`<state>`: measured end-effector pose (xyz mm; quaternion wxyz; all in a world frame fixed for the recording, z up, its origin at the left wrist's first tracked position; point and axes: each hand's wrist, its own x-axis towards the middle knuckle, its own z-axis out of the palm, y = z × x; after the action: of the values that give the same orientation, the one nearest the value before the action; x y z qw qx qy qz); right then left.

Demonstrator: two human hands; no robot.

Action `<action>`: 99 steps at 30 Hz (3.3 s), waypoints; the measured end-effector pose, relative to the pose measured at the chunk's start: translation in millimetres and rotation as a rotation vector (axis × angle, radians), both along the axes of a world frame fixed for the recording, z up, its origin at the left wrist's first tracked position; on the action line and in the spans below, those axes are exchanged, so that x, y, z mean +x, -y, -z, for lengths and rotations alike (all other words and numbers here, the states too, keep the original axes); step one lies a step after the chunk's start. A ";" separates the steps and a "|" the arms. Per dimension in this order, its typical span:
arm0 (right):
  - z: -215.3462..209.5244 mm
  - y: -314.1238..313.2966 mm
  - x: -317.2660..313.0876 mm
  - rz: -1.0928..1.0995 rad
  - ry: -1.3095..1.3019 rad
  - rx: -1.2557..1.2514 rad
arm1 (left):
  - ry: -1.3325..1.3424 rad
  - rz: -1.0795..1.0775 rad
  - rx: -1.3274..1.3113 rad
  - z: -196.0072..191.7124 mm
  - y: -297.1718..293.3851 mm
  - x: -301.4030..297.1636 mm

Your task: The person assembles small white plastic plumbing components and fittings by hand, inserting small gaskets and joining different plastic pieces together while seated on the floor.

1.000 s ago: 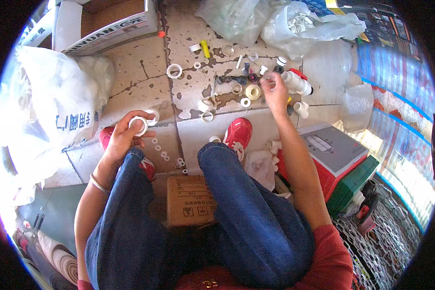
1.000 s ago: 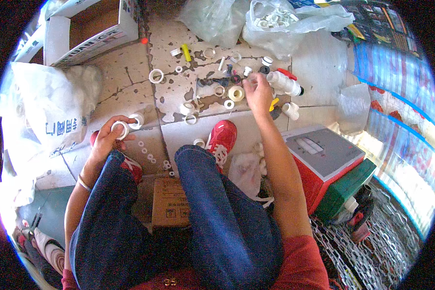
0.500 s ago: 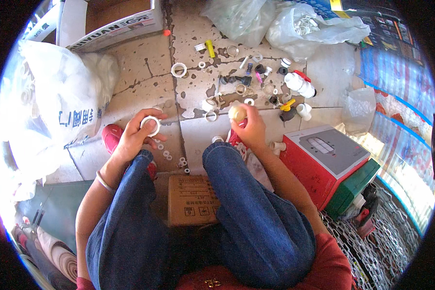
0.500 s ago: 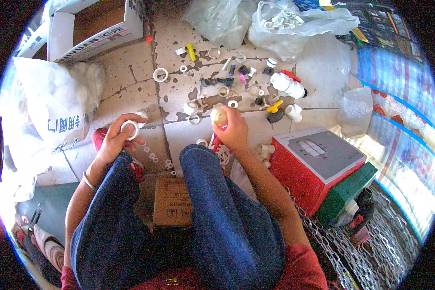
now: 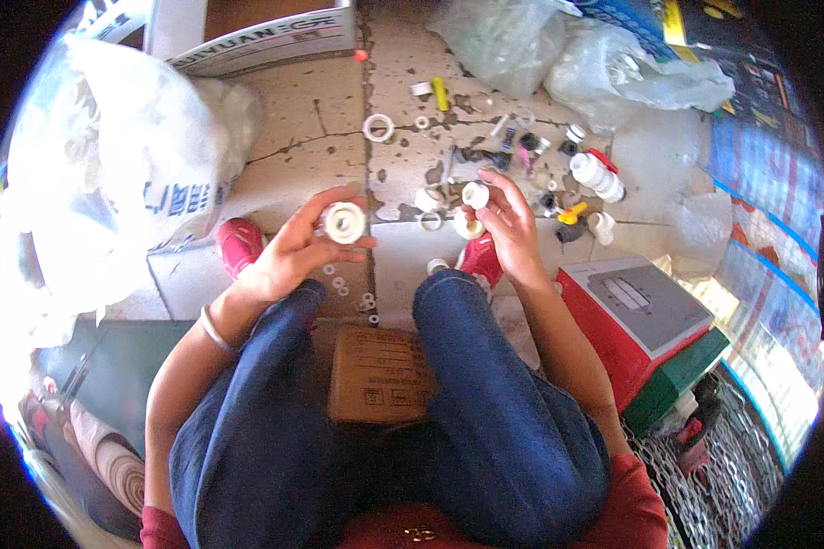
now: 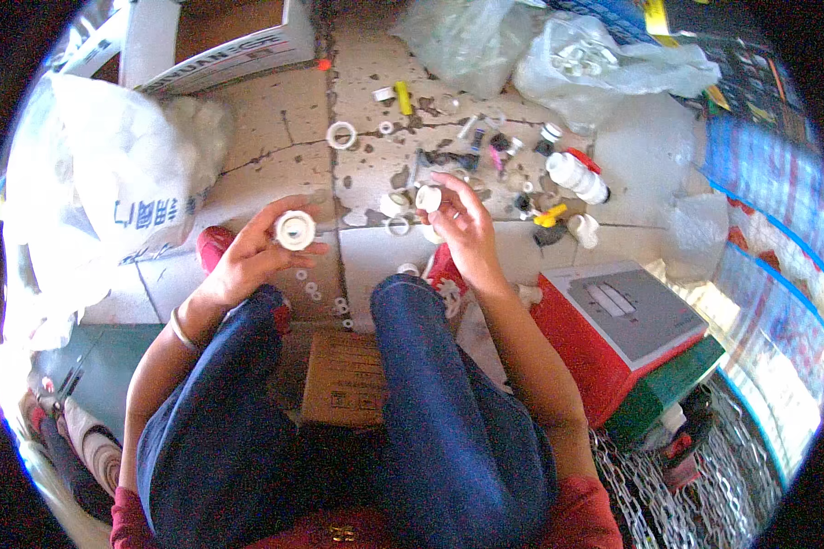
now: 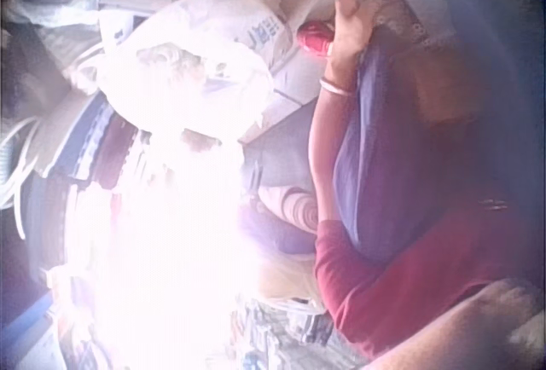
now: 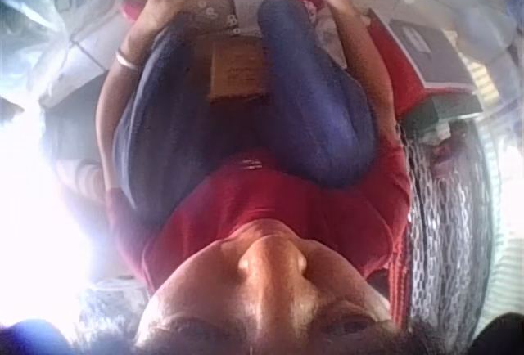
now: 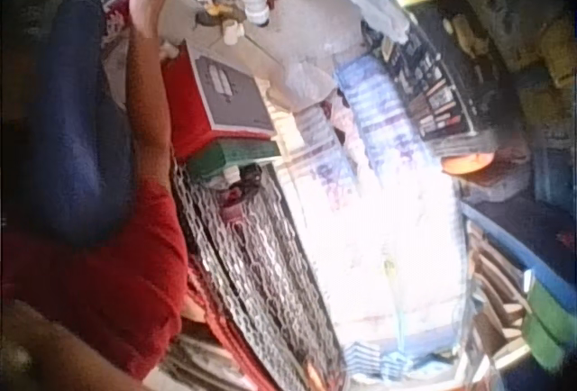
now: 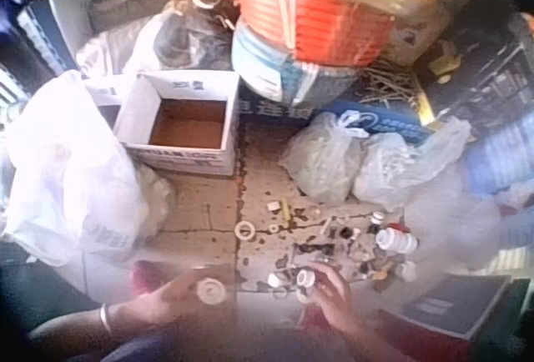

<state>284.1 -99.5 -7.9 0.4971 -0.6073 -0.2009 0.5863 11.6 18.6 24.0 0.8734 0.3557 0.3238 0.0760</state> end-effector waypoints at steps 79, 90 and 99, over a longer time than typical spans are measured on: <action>-2.4 -89.4 -40.8 -0.464 -0.490 -0.018 | -0.150 -0.161 0.061 4.3 -7.8 2.2; 43.8 -54.5 20.6 -0.432 0.300 -0.181 | -0.242 -0.216 0.162 28.1 -4.5 -3.9; 48.7 -24.4 -7.0 -0.488 1.252 0.071 | -0.188 -0.265 0.134 35.6 -4.3 -12.3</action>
<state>277.2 -75.2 -56.6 0.1599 -0.7531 -0.6020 0.2118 -0.8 22.9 -11.6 0.7958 0.3731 0.4424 0.1781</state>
